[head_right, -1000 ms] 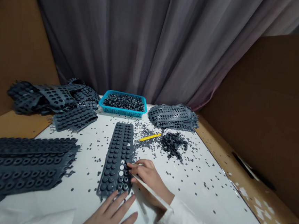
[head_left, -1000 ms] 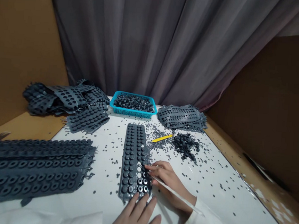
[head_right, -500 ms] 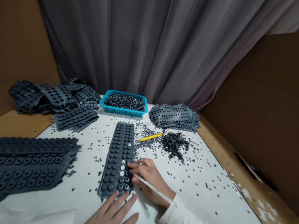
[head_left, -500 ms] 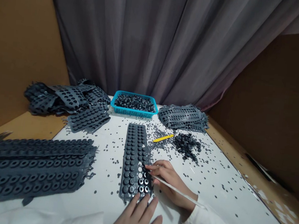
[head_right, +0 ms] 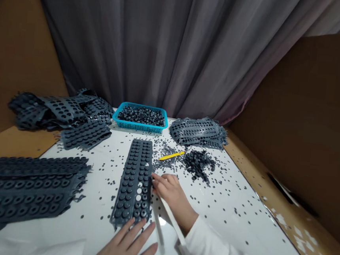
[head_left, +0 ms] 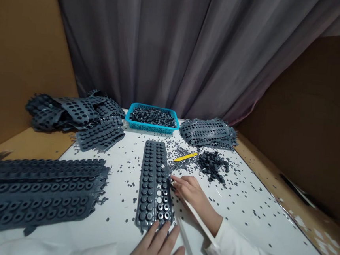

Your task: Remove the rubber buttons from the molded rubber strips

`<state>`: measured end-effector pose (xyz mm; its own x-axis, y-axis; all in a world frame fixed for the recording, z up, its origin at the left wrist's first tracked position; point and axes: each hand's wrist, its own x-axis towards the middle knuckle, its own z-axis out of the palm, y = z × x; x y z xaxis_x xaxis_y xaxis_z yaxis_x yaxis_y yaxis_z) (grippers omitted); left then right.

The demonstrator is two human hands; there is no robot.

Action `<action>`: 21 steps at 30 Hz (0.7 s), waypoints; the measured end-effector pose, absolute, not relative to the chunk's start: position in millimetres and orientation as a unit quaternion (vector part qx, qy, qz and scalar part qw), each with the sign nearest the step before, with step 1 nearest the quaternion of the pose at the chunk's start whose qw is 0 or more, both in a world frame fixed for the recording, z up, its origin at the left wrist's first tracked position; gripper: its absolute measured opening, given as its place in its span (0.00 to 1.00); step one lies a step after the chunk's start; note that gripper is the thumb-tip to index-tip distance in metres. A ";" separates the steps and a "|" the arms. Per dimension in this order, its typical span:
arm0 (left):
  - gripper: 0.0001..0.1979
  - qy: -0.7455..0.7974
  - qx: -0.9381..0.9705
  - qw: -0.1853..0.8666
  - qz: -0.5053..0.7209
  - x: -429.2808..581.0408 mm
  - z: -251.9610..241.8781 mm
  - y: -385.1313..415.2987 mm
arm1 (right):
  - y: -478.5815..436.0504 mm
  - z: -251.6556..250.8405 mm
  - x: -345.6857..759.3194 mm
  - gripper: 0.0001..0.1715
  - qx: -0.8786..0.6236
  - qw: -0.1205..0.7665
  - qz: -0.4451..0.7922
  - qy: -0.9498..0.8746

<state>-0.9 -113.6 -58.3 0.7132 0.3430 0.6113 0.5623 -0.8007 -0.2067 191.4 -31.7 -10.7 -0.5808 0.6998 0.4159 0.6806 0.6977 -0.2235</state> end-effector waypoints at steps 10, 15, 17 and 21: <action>0.13 -0.245 -0.905 0.193 -0.290 -0.2 -59.9 -113.2 | -39.7 -2.4 191.0 0.15 -0.379 0.290 0.268 -0.837; 0.13 -0.241 -0.908 0.205 -0.273 -1.9 -61.1 -113.6 | -37.4 -4.5 191.0 0.16 -0.377 0.296 0.279 -0.832; 0.13 -0.242 -0.908 0.205 -0.274 -2.0 -60.2 -113.5 | -37.0 -4.0 191.4 0.15 -0.377 0.299 0.283 -0.830; 0.12 -0.247 -0.905 0.195 -0.287 -1.4 -58.2 -113.2 | -38.1 -1.7 191.2 0.14 -0.377 0.302 0.283 -0.829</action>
